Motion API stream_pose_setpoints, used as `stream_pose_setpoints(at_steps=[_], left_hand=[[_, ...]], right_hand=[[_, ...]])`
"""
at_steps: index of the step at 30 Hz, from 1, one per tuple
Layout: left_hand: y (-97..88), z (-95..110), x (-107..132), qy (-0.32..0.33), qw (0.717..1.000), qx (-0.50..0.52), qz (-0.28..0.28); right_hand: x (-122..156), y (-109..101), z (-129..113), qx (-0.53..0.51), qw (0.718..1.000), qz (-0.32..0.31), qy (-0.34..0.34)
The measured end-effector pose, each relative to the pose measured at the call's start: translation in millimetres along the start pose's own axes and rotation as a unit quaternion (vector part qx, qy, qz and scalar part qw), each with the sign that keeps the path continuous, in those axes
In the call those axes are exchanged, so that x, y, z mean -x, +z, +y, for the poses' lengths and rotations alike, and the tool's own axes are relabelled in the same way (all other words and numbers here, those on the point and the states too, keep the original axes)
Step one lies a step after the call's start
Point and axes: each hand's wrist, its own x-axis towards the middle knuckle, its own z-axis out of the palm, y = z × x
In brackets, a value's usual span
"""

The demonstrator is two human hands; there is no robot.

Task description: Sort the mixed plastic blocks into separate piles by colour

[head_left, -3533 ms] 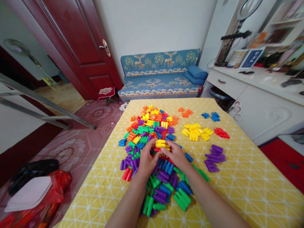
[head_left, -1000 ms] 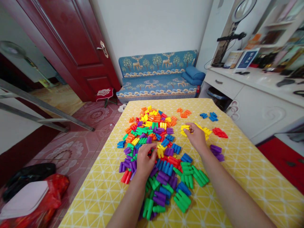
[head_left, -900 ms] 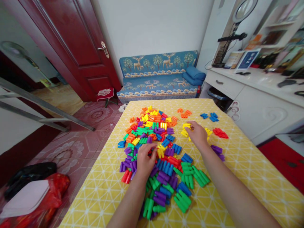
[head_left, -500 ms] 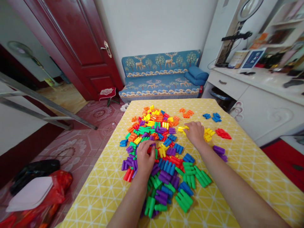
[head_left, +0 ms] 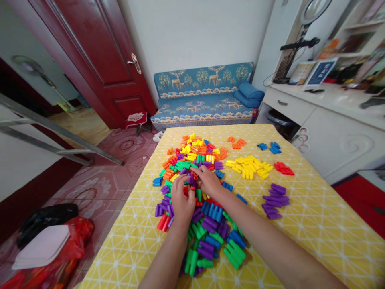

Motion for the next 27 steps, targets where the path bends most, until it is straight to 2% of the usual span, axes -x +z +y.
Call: stream_pose_setpoints(at_steps=[4,8,10,14,21,24,27], left_hand=[[1.3,0,-1,0.003,1.000,0.013,-0.001],[-0.9,3,-2,-0.002,1.000,0.027,-0.001],[-2.1,4,-2,-0.006,0.999,0.037,-0.001],[-1.9,4,-2,-0.016,0.998,0.053,-0.001],[-1.7,3,1,-0.065,0.991,0.112,0.018],[-4.0,10,1,-0.131,0.969,0.200,0.055],[-7.4,16,-5,-0.216,0.913,0.331,0.099]], right_hand=[[-2,-1,0,0.019,0.999,0.005,0.025],[6,-1,9,-0.149,0.985,0.044,0.072],[14,-1,14,-0.268,0.957,0.073,0.084],[37,-4,15,-0.454,0.882,0.080,0.096],[67,-12,23,-0.529,0.806,0.189,0.185],[71,-10,34,-0.562,0.776,0.209,0.194],[72,-7,40,-0.583,0.760,0.217,0.189]])
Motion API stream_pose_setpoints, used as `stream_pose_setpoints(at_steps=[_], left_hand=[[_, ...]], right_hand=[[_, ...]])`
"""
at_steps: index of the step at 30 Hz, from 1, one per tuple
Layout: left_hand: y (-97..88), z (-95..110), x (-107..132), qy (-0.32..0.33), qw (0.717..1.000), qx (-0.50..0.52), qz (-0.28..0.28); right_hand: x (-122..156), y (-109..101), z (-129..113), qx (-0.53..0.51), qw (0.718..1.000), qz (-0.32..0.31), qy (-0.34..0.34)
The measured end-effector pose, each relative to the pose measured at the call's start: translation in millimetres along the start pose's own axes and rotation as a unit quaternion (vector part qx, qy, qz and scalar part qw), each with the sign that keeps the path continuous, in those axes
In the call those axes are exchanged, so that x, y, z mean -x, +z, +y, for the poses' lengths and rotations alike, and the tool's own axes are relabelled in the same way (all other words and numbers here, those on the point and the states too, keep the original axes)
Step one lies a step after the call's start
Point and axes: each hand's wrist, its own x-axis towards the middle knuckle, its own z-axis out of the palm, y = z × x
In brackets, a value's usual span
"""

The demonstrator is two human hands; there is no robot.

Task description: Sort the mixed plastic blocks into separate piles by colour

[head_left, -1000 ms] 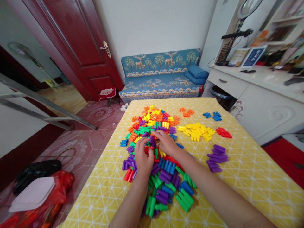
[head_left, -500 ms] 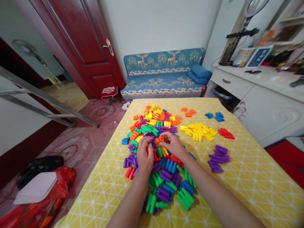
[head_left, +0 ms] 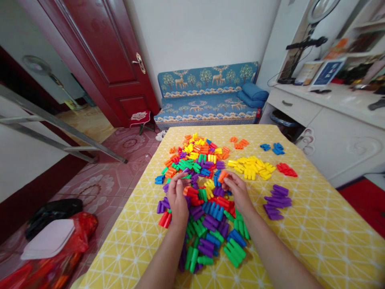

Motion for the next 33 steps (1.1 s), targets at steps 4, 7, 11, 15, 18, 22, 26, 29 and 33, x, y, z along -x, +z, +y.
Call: stream_pose_setpoints(at_steps=[4,7,11,15,18,22,26,29,33], left_hand=[[-0.7,14,-21,-0.114,0.982,0.148,0.003],[-2.7,21,-43,-0.131,0.986,0.084,-0.066],[-1.8,12,-60,-0.064,0.967,-0.133,-0.207],[1.7,-10,-53,0.039,0.904,-0.310,-0.292],[3.1,-18,-41,0.129,0.830,-0.424,-0.339],[3.5,-17,-35,0.151,0.774,-0.504,-0.352],[3.4,-17,-35,0.154,0.773,-0.507,-0.349],[3.3,-17,-35,0.151,0.773,-0.509,-0.346],[3.9,-16,-35,0.146,0.769,-0.512,-0.353]], right_hand=[[0,0,1,-0.016,1.000,-0.002,0.004],[1,2,0,-0.015,1.000,-0.010,0.011],[2,3,-4,0.015,1.000,-0.020,0.012],[5,5,-9,0.058,0.998,-0.019,0.005],[6,5,-19,0.106,0.993,-0.049,-0.008],[-14,-7,-41,0.180,0.981,-0.038,-0.054],[-73,-43,-58,0.224,0.968,0.074,-0.089],[-129,-78,-63,0.349,0.921,0.137,-0.105],[-180,-113,-65,0.569,0.809,0.148,-0.012]])
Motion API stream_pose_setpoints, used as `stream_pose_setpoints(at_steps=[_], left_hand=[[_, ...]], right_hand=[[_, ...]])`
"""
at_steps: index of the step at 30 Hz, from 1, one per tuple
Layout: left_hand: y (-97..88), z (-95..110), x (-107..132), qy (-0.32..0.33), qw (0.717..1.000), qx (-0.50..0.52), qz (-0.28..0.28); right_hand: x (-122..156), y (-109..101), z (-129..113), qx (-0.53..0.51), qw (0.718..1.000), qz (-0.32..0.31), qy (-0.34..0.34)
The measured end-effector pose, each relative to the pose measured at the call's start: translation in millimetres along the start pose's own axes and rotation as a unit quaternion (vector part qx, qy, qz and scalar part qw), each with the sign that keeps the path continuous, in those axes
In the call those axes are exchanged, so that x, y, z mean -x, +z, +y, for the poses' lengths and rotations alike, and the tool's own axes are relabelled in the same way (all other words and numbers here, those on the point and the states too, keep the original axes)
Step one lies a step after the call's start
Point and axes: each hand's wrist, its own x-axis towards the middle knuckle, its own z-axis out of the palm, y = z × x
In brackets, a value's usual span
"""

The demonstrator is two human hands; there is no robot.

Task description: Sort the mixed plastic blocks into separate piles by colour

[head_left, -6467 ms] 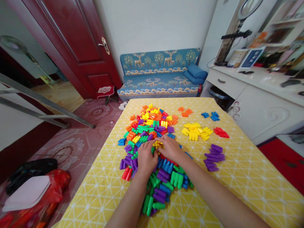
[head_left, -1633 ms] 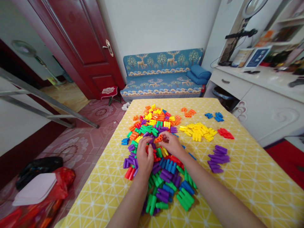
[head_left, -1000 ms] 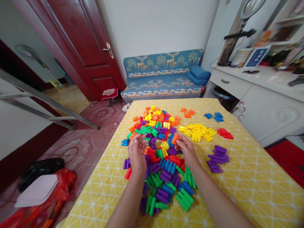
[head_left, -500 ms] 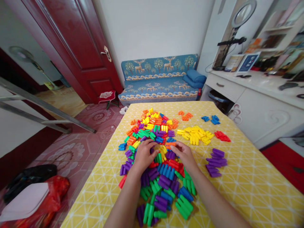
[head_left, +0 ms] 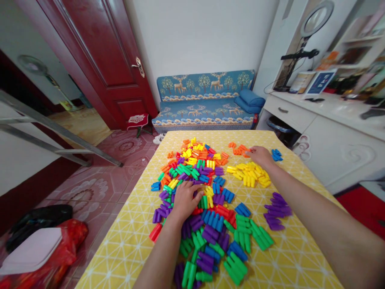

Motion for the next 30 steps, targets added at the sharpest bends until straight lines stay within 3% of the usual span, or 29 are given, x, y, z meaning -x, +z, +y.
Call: stream_pose_setpoints(at_steps=[6,12,17,19,22,27,30], left_hand=[[-0.7,0,-1,-0.010,1.000,-0.002,-0.005],[1.2,-1,0,-0.010,1.000,0.004,0.002],[3.2,-1,0,-0.014,1.000,0.009,0.011],[4.3,-2,0,-0.016,1.000,0.019,0.017],[0.2,-1,0,-0.007,0.995,0.094,0.038],[-35.5,10,6,0.019,0.968,0.224,0.109],[-61.0,-1,14,-0.022,0.950,0.277,0.140]], right_hand=[[-19,6,11,0.017,1.000,-0.006,0.011],[7,14,-4,-0.042,0.995,0.079,-0.037],[86,12,-23,-0.209,0.961,0.002,-0.181],[127,7,-24,-0.221,0.946,-0.050,-0.233],[184,0,-18,-0.209,0.940,-0.087,-0.254],[245,-6,4,-0.200,0.947,-0.093,-0.233],[267,-9,19,-0.182,0.951,-0.084,-0.237]])
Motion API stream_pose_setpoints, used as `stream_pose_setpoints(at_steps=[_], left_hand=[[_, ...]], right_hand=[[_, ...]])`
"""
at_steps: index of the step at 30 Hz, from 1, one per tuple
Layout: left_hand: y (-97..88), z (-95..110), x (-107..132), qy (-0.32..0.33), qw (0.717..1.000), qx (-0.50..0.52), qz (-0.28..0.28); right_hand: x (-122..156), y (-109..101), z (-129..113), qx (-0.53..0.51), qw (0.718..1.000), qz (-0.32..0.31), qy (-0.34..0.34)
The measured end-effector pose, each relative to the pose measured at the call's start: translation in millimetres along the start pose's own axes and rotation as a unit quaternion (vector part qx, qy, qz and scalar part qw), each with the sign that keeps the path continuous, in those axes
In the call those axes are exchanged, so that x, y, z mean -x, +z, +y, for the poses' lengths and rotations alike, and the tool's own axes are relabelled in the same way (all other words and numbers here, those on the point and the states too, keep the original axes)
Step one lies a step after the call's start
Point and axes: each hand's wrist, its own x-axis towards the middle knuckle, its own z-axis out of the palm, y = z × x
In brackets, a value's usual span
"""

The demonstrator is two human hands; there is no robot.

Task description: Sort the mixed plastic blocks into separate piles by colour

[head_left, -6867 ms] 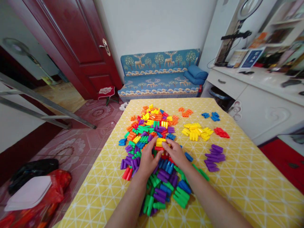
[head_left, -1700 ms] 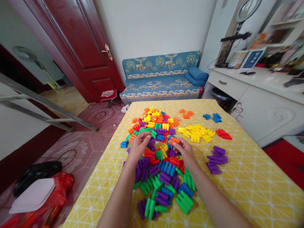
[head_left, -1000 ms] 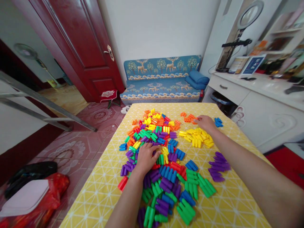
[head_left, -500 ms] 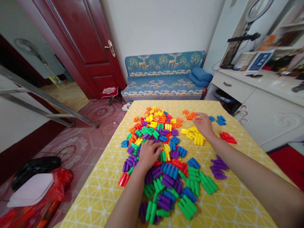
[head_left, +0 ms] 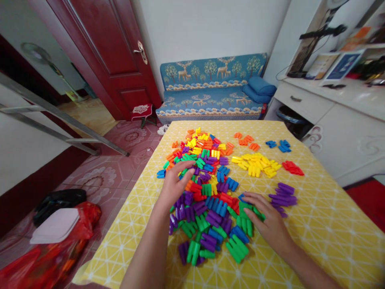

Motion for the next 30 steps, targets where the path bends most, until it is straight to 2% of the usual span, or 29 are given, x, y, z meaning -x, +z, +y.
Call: stream_pose_setpoints(at_steps=[3,5,8,10,14,17,23,26,28,30], left_hand=[[-27.6,-25,6,-0.050,0.995,-0.042,0.073],[-38.2,-52,13,-0.076,0.989,-0.099,0.077],[-36.6,-84,24,-0.102,0.979,-0.167,0.062],[-25.6,-89,29,-0.092,0.973,-0.205,0.047],[2.1,-70,26,-0.050,0.974,-0.220,-0.018],[15.4,-54,18,-0.032,0.975,-0.212,-0.066],[25.4,-38,1,0.006,0.976,-0.175,-0.127],[29.9,-22,-7,0.034,0.979,-0.109,-0.169],[33.4,-12,-13,0.042,0.979,-0.054,-0.190],[37.1,-8,-21,0.043,0.983,-0.030,-0.175]], right_hand=[[23,-2,1,0.048,0.998,-0.023,-0.032],[35,-1,1,0.091,0.993,-0.043,-0.054],[41,7,-3,0.142,0.986,-0.060,-0.063],[37,15,-6,0.157,0.984,-0.063,-0.060],[14,35,-12,0.157,0.984,-0.056,-0.058],[-7,49,-17,0.141,0.987,-0.047,-0.059],[-35,68,-25,0.082,0.994,-0.034,-0.058],[-42,71,-25,0.008,0.998,-0.027,-0.063],[-46,71,-25,-0.057,0.996,0.002,-0.071],[-48,68,-25,-0.096,0.991,0.047,-0.075]])
